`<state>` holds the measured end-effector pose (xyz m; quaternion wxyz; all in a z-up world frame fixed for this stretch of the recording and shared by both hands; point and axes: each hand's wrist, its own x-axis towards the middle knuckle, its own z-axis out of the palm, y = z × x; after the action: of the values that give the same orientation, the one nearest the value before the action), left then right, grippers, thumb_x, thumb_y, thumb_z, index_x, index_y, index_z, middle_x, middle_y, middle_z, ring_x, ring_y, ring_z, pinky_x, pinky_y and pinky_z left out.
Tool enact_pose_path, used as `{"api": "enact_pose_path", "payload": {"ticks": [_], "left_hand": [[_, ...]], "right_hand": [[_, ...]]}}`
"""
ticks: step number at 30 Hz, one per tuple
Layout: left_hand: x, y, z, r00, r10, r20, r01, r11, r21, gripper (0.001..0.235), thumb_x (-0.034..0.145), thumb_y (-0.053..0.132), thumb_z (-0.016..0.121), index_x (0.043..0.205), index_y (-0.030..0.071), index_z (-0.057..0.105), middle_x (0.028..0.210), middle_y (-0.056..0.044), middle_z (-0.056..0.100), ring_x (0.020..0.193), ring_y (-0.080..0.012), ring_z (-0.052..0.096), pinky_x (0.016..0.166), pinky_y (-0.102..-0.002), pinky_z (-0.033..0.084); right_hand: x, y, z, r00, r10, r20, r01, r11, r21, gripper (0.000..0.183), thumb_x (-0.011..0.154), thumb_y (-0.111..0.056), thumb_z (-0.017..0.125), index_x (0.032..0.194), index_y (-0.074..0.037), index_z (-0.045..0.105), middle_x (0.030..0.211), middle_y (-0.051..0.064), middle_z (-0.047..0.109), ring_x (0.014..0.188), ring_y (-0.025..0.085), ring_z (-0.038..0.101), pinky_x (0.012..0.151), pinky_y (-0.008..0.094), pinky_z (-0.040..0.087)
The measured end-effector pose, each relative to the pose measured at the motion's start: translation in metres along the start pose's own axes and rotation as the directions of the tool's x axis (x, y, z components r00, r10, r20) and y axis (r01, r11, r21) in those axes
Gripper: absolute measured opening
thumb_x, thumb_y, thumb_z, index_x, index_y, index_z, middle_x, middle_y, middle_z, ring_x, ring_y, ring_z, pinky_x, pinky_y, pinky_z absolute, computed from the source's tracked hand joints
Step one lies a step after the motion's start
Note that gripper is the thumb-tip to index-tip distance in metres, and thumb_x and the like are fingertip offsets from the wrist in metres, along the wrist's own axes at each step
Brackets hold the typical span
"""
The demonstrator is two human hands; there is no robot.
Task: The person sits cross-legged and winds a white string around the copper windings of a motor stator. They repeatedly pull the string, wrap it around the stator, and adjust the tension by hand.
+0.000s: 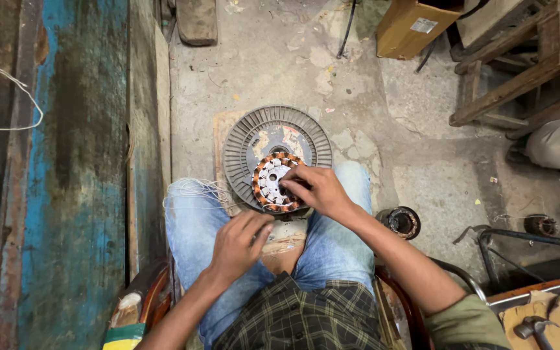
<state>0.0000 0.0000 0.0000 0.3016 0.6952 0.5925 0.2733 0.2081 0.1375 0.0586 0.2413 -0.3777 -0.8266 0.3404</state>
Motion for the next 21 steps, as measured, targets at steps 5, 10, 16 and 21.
{"api": "enact_pose_path", "payload": {"ticks": [5, 10, 16, 21], "left_hand": [[0.006, 0.036, -0.034, 0.93, 0.146, -0.337, -0.166, 0.986, -0.032, 0.028, 0.096, 0.025, 0.068, 0.113, 0.003, 0.072, 0.105, -0.012, 0.072, 0.095, -0.0276, 0.069, 0.084, -0.037, 0.055], [0.015, 0.045, -0.034, 0.982, 0.188, 0.031, -0.148, 0.855, -0.498, 0.031, 0.095, 0.021, 0.069, 0.115, -0.003, 0.071, 0.104, -0.01, 0.073, 0.094, -0.0221, 0.069, 0.085, -0.033, 0.054], [0.021, 0.034, -0.023, 0.962, 0.085, 0.259, 0.145, 0.646, -0.75, 0.021, 0.099, 0.019, 0.067, 0.097, 0.0, 0.077, 0.083, -0.004, 0.07, 0.078, -0.012, 0.065, 0.075, -0.028, 0.053], [0.023, 0.021, -0.022, 0.958, 0.175, 0.227, 0.05, 0.678, -0.733, 0.021, 0.102, 0.018, 0.066, 0.098, 0.0, 0.075, 0.084, -0.005, 0.067, 0.08, -0.0119, 0.062, 0.077, -0.028, 0.05]], "right_hand": [[-0.012, -0.02, -0.012, 0.942, -0.316, -0.114, 0.32, 0.947, 0.014, 0.012, 0.095, -0.012, 0.074, 0.105, -0.006, 0.074, 0.105, 0.008, 0.077, 0.091, 0.019, 0.076, 0.077, 0.031, 0.062], [-0.045, -0.047, -0.019, 0.906, -0.414, -0.089, 0.42, 0.905, 0.065, 0.011, 0.082, -0.01, 0.08, 0.092, -0.008, 0.075, 0.104, 0.011, 0.072, 0.096, 0.023, 0.07, 0.08, 0.034, 0.058], [-0.075, -0.047, -0.027, 0.983, -0.106, -0.148, 0.14, 0.961, 0.239, 0.007, 0.088, -0.003, 0.076, 0.09, -0.001, 0.069, 0.103, 0.011, 0.075, 0.098, 0.021, 0.074, 0.085, 0.034, 0.059], [-0.085, -0.038, -0.03, 0.976, 0.046, -0.215, 0.048, 0.91, 0.411, 0.008, 0.093, -0.001, 0.072, 0.088, 0.0, 0.065, 0.1, 0.014, 0.077, 0.094, 0.019, 0.075, 0.084, 0.032, 0.061]]}}
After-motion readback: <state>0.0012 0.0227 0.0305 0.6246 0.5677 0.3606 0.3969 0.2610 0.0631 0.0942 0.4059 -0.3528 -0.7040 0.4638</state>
